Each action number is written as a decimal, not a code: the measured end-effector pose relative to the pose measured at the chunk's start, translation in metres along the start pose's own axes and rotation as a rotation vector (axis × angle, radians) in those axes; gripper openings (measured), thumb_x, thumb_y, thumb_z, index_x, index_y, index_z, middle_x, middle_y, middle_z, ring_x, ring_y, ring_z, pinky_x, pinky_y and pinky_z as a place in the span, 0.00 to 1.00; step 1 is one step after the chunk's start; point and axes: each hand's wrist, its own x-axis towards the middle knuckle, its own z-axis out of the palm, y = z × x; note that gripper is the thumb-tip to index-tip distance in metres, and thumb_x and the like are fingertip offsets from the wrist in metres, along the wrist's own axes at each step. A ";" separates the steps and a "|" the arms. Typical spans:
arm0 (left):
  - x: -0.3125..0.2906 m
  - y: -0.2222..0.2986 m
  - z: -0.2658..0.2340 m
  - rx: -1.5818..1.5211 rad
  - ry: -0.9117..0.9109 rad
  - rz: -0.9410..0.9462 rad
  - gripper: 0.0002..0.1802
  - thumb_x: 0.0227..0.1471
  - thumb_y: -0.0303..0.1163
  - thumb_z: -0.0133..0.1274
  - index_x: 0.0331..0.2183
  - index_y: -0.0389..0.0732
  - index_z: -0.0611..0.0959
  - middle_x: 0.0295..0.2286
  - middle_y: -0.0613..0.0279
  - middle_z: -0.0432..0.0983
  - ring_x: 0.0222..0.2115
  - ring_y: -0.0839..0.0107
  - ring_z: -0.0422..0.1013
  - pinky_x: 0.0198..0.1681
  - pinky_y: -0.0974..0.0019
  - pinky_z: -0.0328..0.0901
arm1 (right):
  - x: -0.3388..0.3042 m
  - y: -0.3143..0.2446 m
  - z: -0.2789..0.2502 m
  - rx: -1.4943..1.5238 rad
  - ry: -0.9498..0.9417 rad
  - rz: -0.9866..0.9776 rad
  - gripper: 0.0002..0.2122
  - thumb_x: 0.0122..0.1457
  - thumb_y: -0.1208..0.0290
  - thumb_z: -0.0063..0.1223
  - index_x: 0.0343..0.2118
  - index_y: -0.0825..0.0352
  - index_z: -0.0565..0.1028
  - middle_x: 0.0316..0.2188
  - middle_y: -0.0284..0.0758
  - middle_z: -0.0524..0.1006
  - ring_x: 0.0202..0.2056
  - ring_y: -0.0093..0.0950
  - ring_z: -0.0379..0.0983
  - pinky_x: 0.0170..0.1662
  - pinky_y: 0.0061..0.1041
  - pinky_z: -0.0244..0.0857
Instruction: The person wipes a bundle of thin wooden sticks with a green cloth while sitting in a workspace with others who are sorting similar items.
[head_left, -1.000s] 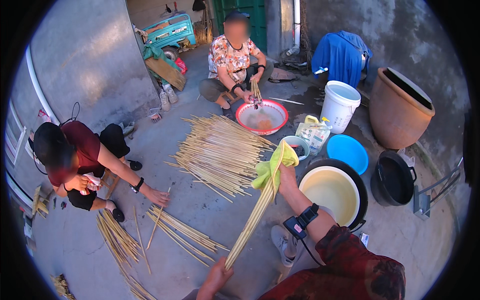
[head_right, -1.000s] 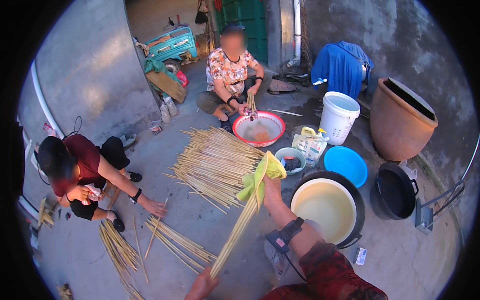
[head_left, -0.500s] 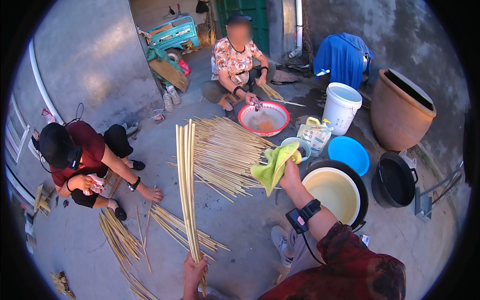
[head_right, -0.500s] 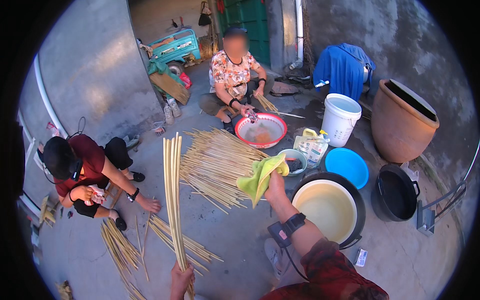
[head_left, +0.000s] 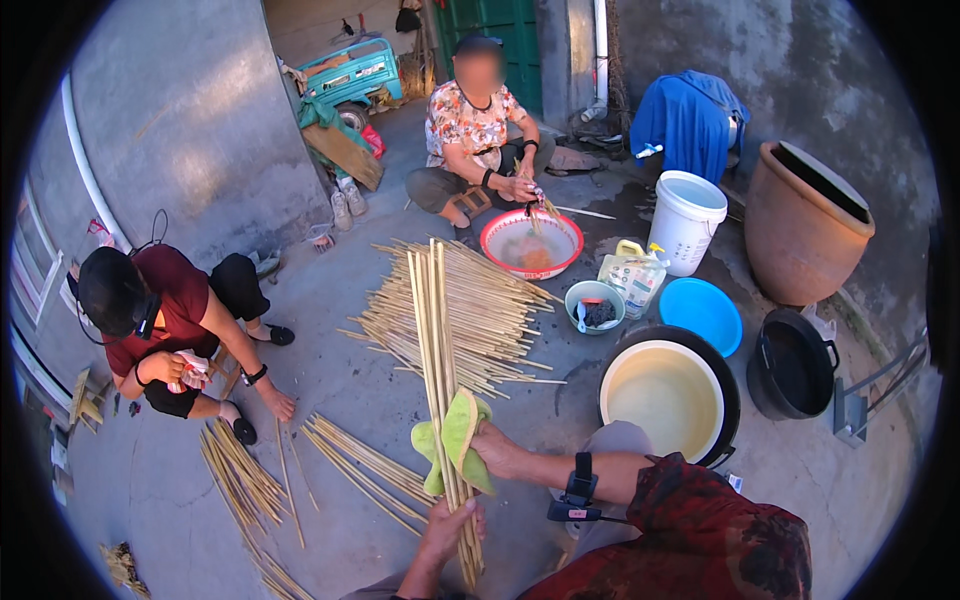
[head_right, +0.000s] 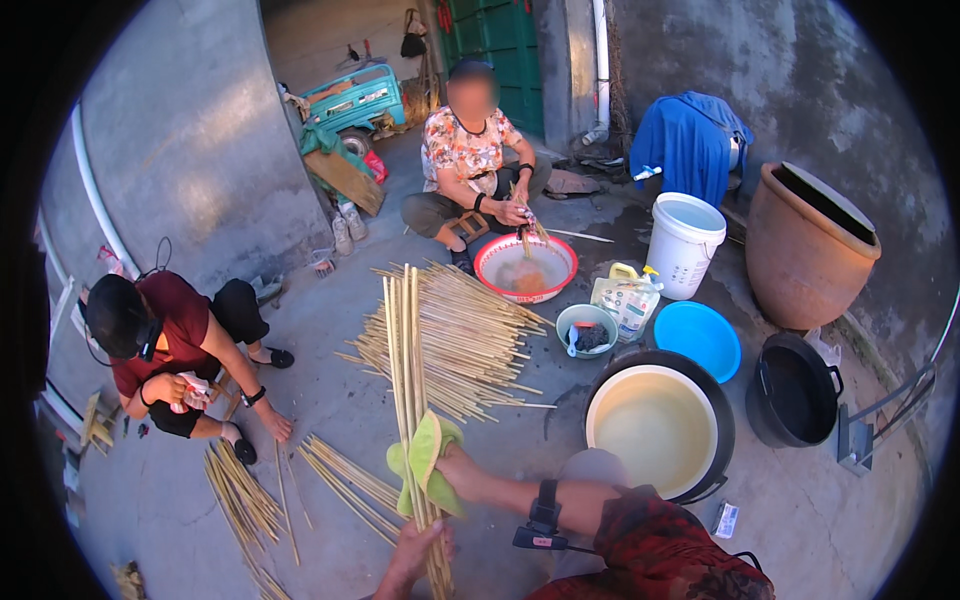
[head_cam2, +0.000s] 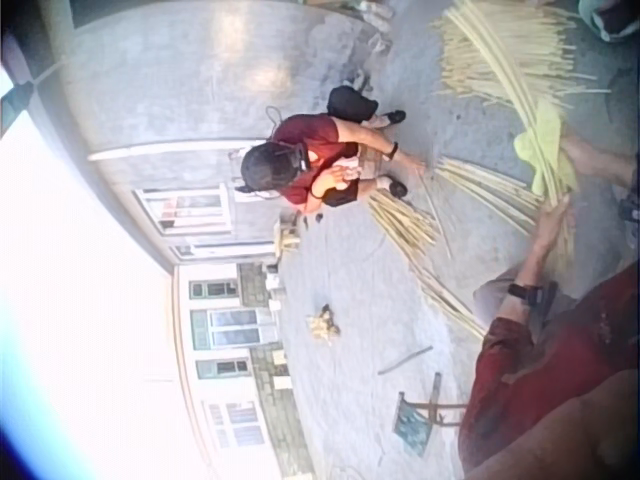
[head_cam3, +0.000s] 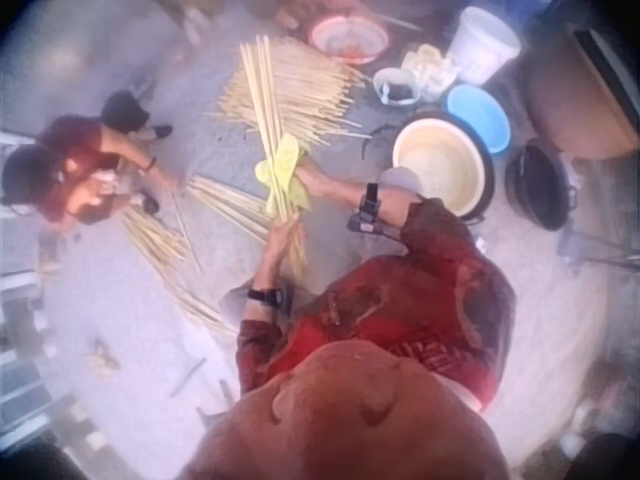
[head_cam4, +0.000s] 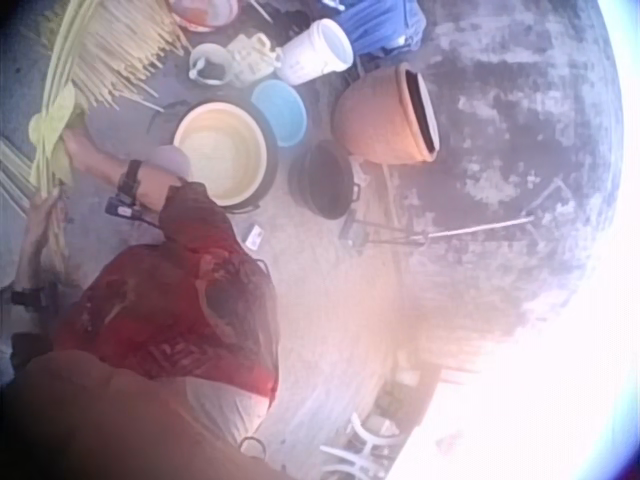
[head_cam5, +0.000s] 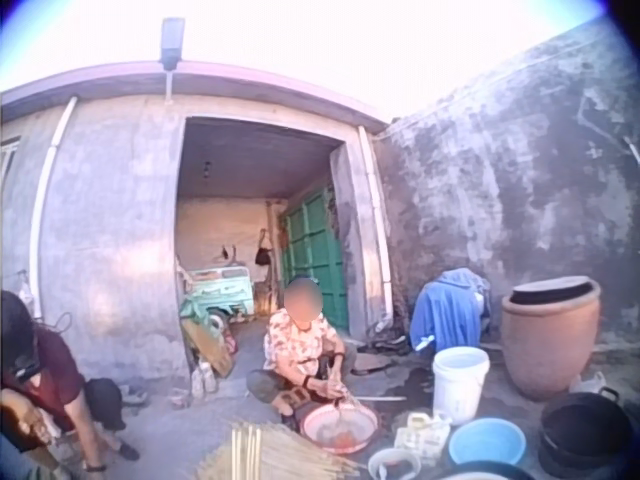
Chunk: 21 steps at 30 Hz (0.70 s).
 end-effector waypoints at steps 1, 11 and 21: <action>0.000 0.000 0.004 -0.080 -0.020 -0.018 0.10 0.50 0.31 0.45 0.34 0.37 0.66 0.19 0.61 0.66 0.16 0.71 0.65 0.18 0.69 0.64 | -0.001 -0.001 0.000 0.000 -0.001 0.006 0.13 0.54 0.72 0.43 0.42 0.70 0.66 0.34 0.32 0.71 0.34 0.21 0.69 0.36 0.20 0.64; 0.002 -0.004 0.011 -0.061 0.025 -0.085 0.07 0.50 0.32 0.44 0.29 0.38 0.69 0.20 0.61 0.67 0.17 0.72 0.66 0.19 0.69 0.64 | -0.005 -0.002 0.000 0.041 0.128 -0.032 0.12 0.53 0.75 0.43 0.41 0.70 0.66 0.34 0.33 0.72 0.33 0.22 0.70 0.35 0.21 0.65; 0.002 -0.005 0.012 0.021 0.070 -0.107 0.09 0.48 0.32 0.46 0.30 0.36 0.67 0.19 0.59 0.67 0.16 0.69 0.66 0.18 0.69 0.64 | -0.008 -0.002 0.002 -0.009 0.265 -0.023 0.11 0.54 0.74 0.42 0.40 0.70 0.67 0.34 0.33 0.72 0.34 0.22 0.69 0.36 0.22 0.65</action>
